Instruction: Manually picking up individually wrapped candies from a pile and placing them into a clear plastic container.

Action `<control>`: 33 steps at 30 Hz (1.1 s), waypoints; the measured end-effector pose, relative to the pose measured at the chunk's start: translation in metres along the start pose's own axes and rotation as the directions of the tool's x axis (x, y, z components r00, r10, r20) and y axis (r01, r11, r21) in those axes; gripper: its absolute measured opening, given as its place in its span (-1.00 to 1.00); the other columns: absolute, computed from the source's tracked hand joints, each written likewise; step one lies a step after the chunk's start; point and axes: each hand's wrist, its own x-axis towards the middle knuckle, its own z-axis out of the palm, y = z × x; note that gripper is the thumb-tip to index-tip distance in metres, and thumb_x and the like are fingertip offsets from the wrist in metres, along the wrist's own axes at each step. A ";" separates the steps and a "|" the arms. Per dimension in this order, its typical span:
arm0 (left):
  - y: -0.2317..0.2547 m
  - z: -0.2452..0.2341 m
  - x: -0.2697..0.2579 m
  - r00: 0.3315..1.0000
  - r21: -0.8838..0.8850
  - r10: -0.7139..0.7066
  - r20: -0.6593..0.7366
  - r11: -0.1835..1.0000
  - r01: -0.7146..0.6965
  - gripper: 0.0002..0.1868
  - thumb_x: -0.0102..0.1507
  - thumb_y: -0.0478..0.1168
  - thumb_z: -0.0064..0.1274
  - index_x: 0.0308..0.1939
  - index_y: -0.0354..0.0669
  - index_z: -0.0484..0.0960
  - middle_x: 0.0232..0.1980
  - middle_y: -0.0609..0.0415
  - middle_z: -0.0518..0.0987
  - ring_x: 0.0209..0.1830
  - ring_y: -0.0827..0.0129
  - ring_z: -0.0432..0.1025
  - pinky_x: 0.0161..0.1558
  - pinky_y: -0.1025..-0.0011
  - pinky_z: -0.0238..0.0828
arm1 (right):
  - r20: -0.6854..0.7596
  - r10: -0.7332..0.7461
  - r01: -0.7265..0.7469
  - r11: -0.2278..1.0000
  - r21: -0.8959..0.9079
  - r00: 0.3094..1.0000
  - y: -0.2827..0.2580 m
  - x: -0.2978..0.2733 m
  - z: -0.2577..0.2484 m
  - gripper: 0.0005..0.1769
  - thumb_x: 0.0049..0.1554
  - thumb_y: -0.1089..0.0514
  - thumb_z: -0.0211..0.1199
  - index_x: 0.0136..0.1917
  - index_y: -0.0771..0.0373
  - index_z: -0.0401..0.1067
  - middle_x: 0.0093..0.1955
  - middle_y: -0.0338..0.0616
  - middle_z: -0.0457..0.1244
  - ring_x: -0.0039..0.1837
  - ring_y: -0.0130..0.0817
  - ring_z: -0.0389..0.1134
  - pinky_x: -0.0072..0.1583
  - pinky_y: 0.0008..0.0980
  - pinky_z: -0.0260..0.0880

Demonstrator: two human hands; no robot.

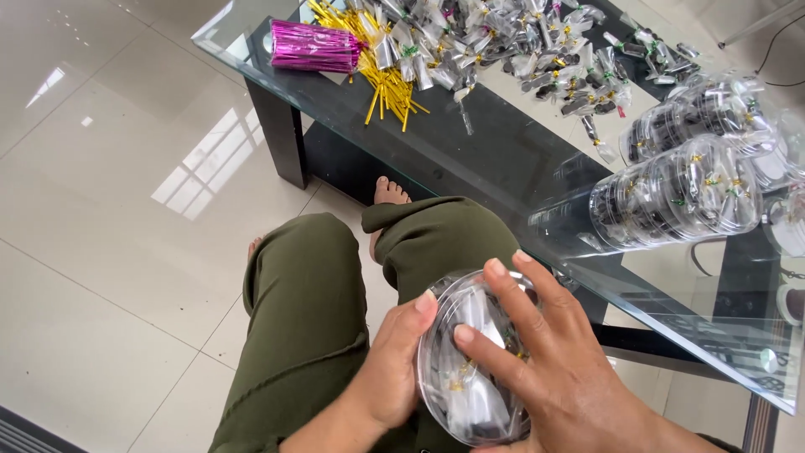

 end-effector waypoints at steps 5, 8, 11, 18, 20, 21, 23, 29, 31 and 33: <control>-0.011 0.001 -0.010 0.968 0.278 0.237 -0.080 0.938 -0.207 -0.48 0.42 0.14 -0.30 -0.41 -0.14 0.50 -0.41 0.12 0.50 -0.40 0.41 0.36 -0.28 0.36 0.34 | -0.074 0.158 -0.150 0.984 0.101 0.985 -0.017 0.005 0.014 0.12 -0.01 -0.71 -0.01 0.62 -0.14 -0.05 0.74 0.25 -0.24 0.69 0.44 -0.09 0.48 0.41 0.03; -0.022 0.003 -0.013 0.927 0.370 0.350 -0.138 0.886 -0.279 -0.51 0.43 0.09 -0.32 -0.46 -0.11 0.42 -0.47 0.16 0.42 -0.44 0.43 0.27 -0.31 0.35 0.28 | -0.121 0.222 -0.206 0.969 0.135 0.967 -0.025 0.007 0.020 0.14 -0.03 -0.67 0.07 0.59 -0.04 -0.02 0.72 0.33 -0.23 0.69 0.44 -0.12 0.52 0.40 -0.02; -0.013 0.020 -0.015 0.914 0.314 0.396 -0.087 0.882 -0.352 -0.53 0.41 0.12 -0.29 -0.01 -0.24 0.43 -0.01 -0.02 0.47 0.04 0.27 0.32 0.09 0.27 0.25 | -0.129 0.229 -0.207 0.965 0.164 0.965 -0.019 0.009 0.017 0.23 -0.10 -0.64 0.26 0.60 -0.03 -0.05 0.73 0.31 -0.25 0.72 0.42 -0.16 0.57 0.41 -0.07; 0.006 0.015 -0.017 0.927 -0.422 -0.259 0.271 0.833 0.357 -0.37 0.32 0.29 -0.10 0.29 -0.01 0.43 0.30 0.01 0.50 0.22 0.19 0.44 0.25 0.29 0.39 | -0.109 -0.043 0.046 0.999 0.027 0.993 -0.016 -0.011 -0.009 -0.23 0.28 -0.49 -0.03 0.62 -0.29 -0.10 0.71 0.23 -0.20 0.65 0.60 0.01 0.49 0.41 0.21; 0.006 0.019 -0.016 0.946 -0.333 -0.291 0.143 0.886 0.323 -0.34 0.31 0.21 -0.11 0.37 -0.05 0.45 0.26 -0.02 0.55 0.13 0.22 0.49 0.08 0.32 0.46 | -0.087 -0.018 0.027 0.994 0.101 0.996 -0.012 -0.009 -0.005 -0.21 0.28 -0.54 -0.15 0.64 -0.28 -0.14 0.73 0.26 -0.24 0.69 0.57 -0.08 0.52 0.42 0.11; 0.006 0.021 -0.015 0.952 -0.231 -0.305 0.012 0.926 0.300 -0.30 0.31 0.14 -0.11 0.46 -0.10 0.47 0.22 -0.05 0.60 0.03 0.26 0.53 -0.09 0.34 0.52 | -0.066 0.007 0.004 0.985 0.173 0.998 -0.009 -0.007 -0.003 -0.17 0.27 -0.59 -0.27 0.66 -0.28 -0.17 0.74 0.28 -0.28 0.73 0.54 -0.16 0.55 0.43 0.01; 0.007 0.026 -0.018 0.984 -0.204 -0.168 0.061 0.963 0.177 -0.28 0.34 0.14 -0.15 0.51 -0.14 0.32 0.27 -0.15 0.54 0.13 0.18 0.49 0.05 0.29 0.50 | -0.093 0.040 -0.020 0.980 0.198 0.995 -0.009 -0.004 0.004 -0.11 0.20 -0.61 -0.14 0.65 -0.27 -0.14 0.74 0.29 -0.29 0.74 0.53 -0.18 0.56 0.45 -0.03; -0.015 0.026 -0.029 0.952 -0.359 0.224 0.207 0.923 -0.139 -0.13 0.46 0.19 -0.02 0.65 0.04 -0.15 0.62 -0.21 0.04 0.58 0.05 0.08 0.45 0.06 0.15 | -0.133 0.156 -0.102 0.934 0.344 0.979 -0.015 0.011 0.008 -0.10 0.20 -0.56 -0.09 0.63 -0.13 -0.07 0.74 0.34 -0.28 0.76 0.45 -0.23 0.59 0.45 -0.14; -0.007 0.027 -0.028 0.935 -0.363 0.262 0.237 0.917 -0.164 -0.10 0.49 0.22 0.02 0.65 0.05 -0.20 0.64 -0.21 -0.04 0.62 0.02 -0.02 0.50 0.02 0.04 | -0.147 0.147 -0.091 0.938 0.334 0.978 -0.012 0.008 0.006 -0.11 0.21 -0.56 -0.09 0.62 -0.12 -0.06 0.73 0.35 -0.26 0.75 0.44 -0.18 0.59 0.44 -0.13; 0.010 0.027 -0.023 0.985 -0.054 0.058 0.165 0.997 -0.049 0.12 0.20 0.36 0.12 0.59 -0.23 0.04 0.37 -0.24 0.42 0.25 0.16 0.43 0.24 0.23 0.42 | -0.158 0.090 -0.055 0.976 0.212 0.983 -0.007 -0.001 0.003 0.04 0.07 -0.60 0.14 0.66 -0.29 -0.12 0.74 0.26 -0.24 0.72 0.48 -0.11 0.57 0.39 0.02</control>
